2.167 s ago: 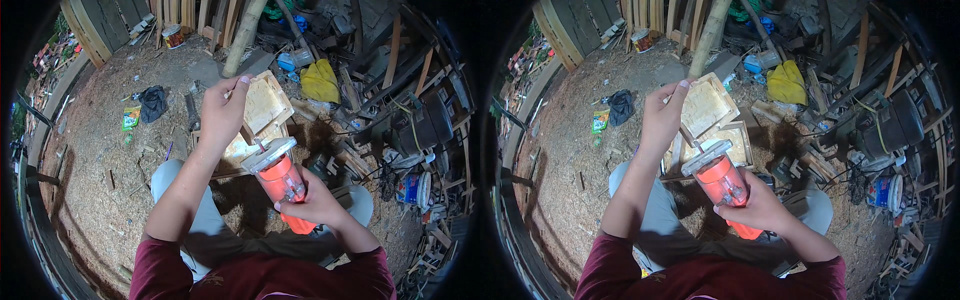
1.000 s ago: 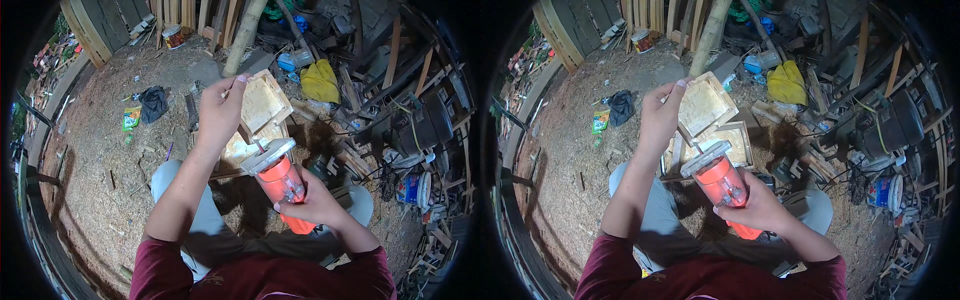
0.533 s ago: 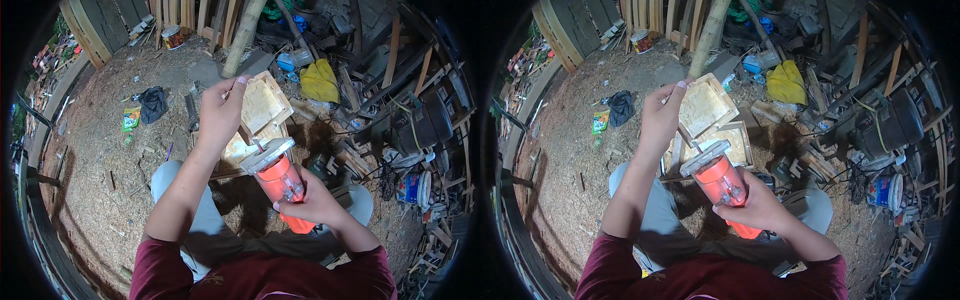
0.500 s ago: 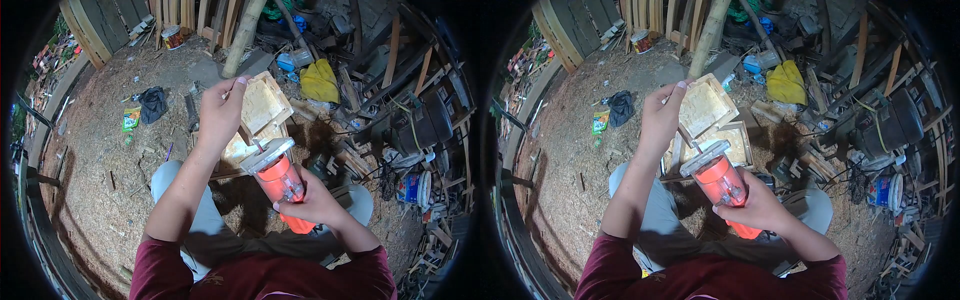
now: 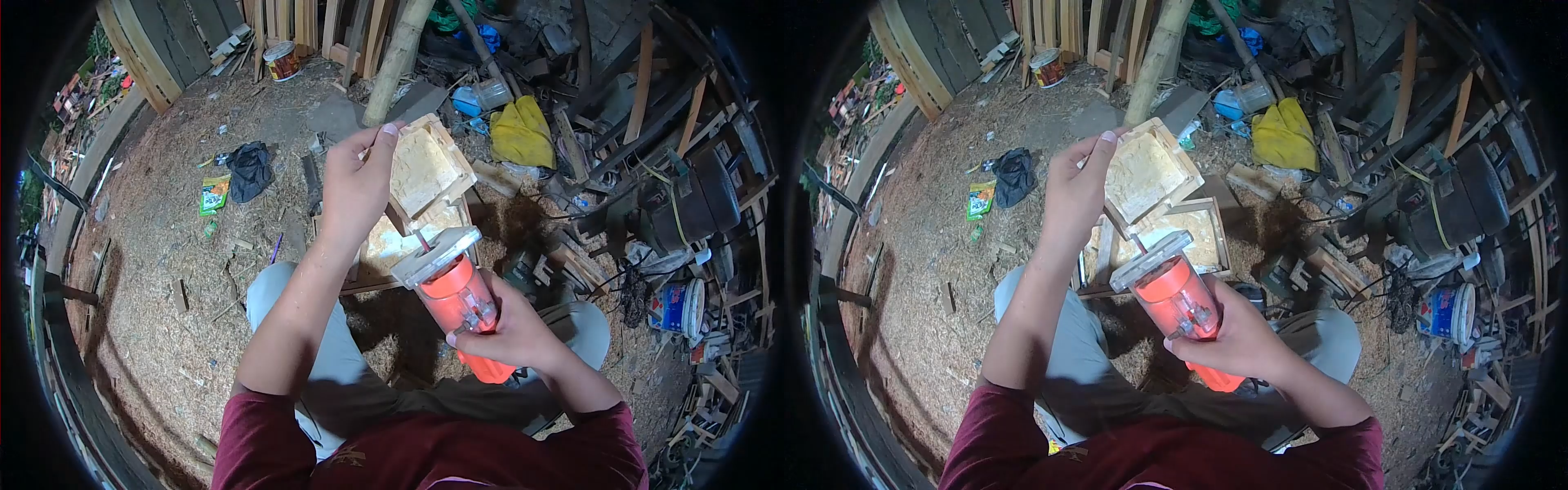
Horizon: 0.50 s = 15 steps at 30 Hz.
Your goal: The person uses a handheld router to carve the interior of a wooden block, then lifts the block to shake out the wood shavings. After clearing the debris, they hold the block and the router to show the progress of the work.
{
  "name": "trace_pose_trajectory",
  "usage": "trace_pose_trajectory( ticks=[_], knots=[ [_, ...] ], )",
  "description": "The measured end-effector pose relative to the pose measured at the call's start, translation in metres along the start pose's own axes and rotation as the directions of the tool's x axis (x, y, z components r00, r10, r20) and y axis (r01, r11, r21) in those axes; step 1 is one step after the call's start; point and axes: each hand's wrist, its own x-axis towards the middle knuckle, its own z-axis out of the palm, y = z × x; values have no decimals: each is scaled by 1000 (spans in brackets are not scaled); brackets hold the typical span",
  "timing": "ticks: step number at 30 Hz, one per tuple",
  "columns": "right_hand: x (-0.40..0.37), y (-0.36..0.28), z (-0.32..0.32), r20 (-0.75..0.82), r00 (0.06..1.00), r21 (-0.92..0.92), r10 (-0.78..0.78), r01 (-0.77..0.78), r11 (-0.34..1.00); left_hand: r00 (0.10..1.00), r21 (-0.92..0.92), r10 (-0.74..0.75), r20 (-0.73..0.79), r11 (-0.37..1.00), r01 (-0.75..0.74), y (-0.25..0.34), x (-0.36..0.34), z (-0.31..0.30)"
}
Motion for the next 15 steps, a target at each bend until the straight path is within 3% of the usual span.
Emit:
trace_pose_trajectory(
  ticks=[10,15],
  knots=[
    [1,-3,1,-2,1000,-13,10,-10,1000,1000,-11,-10,19,1000,10,1,-1,-1],
    [1,-2,1,-1,1000,-3,11,-11,1000,999,69,14,40,997,-17,-4,0,-3]
  ],
)
